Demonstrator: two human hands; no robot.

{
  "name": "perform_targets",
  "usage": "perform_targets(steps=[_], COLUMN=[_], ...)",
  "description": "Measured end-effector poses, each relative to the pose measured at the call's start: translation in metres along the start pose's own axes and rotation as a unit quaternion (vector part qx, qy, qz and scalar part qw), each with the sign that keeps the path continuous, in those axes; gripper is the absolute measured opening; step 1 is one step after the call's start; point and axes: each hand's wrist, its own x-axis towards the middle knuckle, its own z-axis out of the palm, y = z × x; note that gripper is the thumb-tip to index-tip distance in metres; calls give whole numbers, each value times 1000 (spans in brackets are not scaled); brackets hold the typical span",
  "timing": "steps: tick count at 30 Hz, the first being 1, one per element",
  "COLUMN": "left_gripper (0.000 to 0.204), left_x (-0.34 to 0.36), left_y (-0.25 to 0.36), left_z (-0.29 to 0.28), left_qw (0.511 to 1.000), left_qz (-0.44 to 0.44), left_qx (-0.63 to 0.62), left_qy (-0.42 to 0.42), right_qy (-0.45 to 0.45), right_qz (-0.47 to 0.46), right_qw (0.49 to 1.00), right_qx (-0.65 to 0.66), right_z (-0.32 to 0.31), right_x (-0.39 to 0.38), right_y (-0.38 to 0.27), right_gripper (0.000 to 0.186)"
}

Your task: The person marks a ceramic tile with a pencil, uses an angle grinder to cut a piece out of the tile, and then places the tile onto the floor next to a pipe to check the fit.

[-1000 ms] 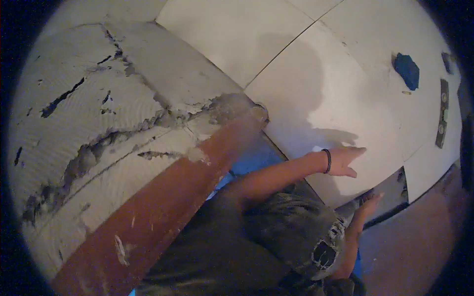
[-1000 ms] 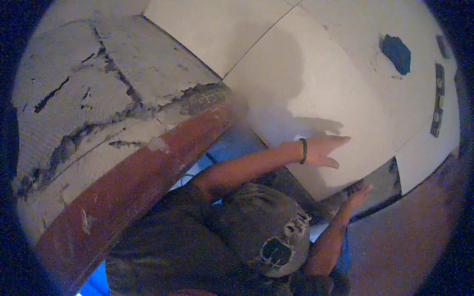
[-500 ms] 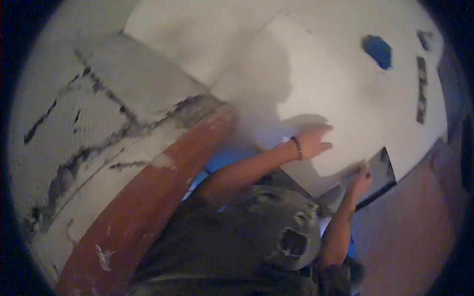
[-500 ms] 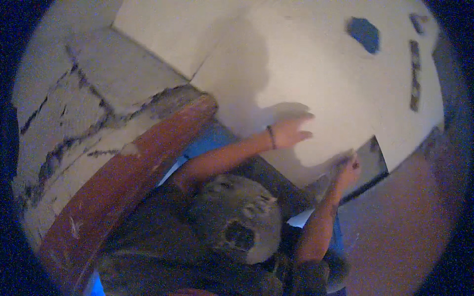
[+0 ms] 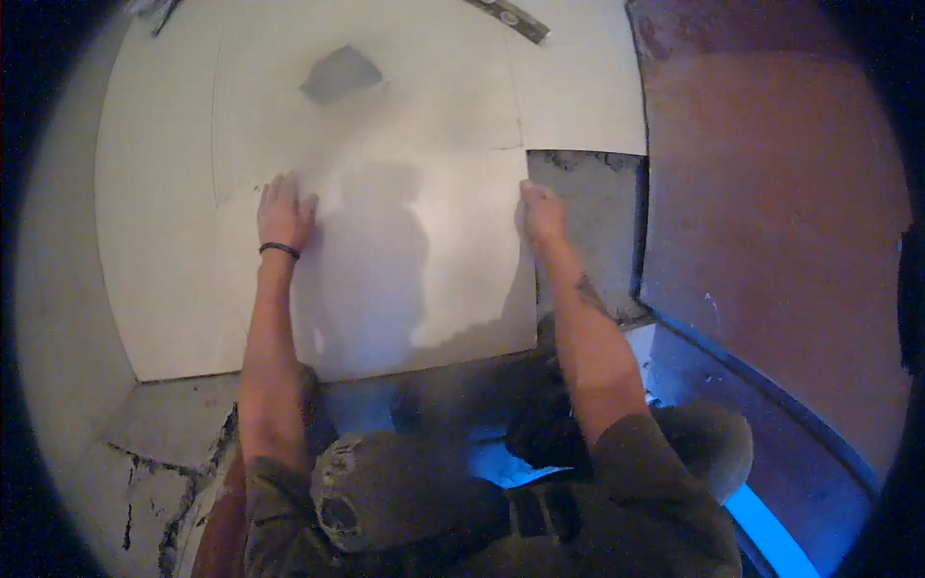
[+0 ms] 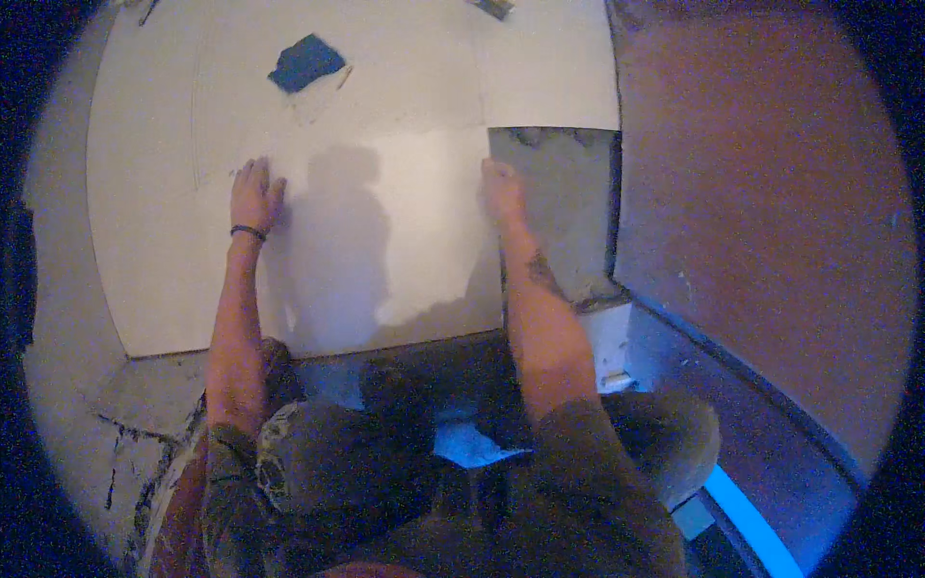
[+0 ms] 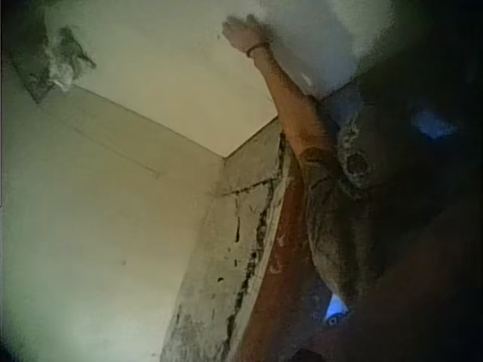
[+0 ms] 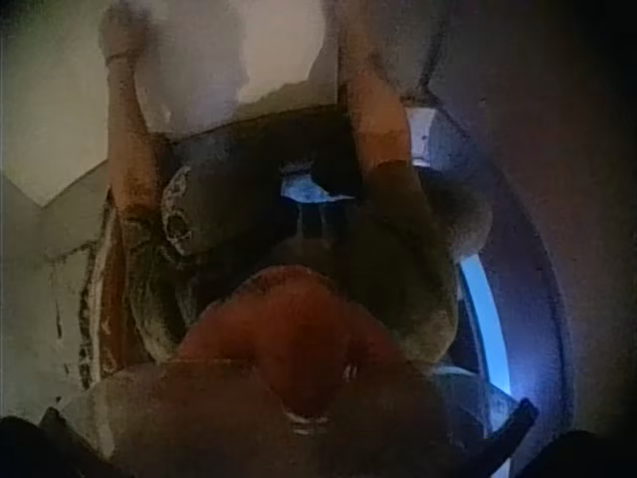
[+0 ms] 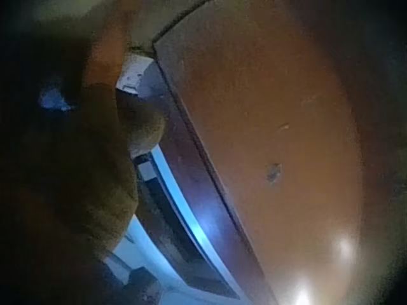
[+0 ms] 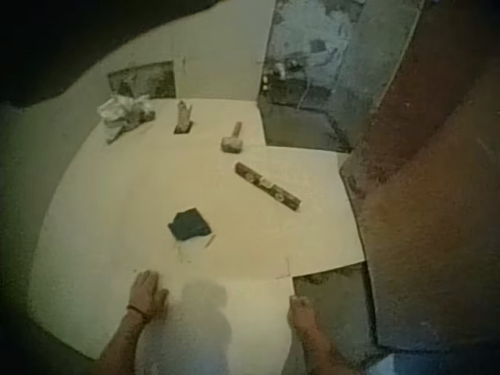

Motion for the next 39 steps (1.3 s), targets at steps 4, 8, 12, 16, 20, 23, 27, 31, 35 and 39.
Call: perform_targets(steps=[4, 8, 12, 16, 20, 23, 27, 31, 35, 39], left_gripper=[51, 45, 43, 49, 62, 88, 98, 97, 90, 69], left_x=[10, 3, 11, 14, -21, -53, -102, -109, -14, 1], left_y=[2, -7, 11, 7, -6, 12, -4, 3, -35, -111], left_z=[-9, -12, -17, -17, -41, -39, -12, -39, -116, -151], left_qw=[998, 999, 997, 994, 990, 995, 943, 812, 807, 903], left_qz=[1, -1, -10, -45, -59, -75, -241, -457, -464, -386], left_qx=[-8, -21, -35, -24, -2, -57, -223, -344, -366, -108], left_qy=[-55, -40, -64, -98, -129, -24, -48, -116, -14, 153], right_qy=[-23, 5, -40, -59, -172, -248, -168, -130, -242, -336], right_qz=[-52, -113, -67, -38, -96, -23, -134, -235, -105, -120], right_qw=[967, 970, 990, 994, 979, 920, 914, 924, 907, 846], right_qx=[247, 217, 115, 88, -49, -302, -344, -273, -327, -396], right_z=[22, 46, 31, 8, -66, -187, -326, -343, -334, -233], right_x=[17, 17, 27, 25, 3, 29, 32, -79, -81, 0], right_y=[63, 71, 69, 42, -32, -115, -222, -280, -282, -245], right_gripper=[41, 40, 38, 45, 59, 76, 69, 63, 57, 52])
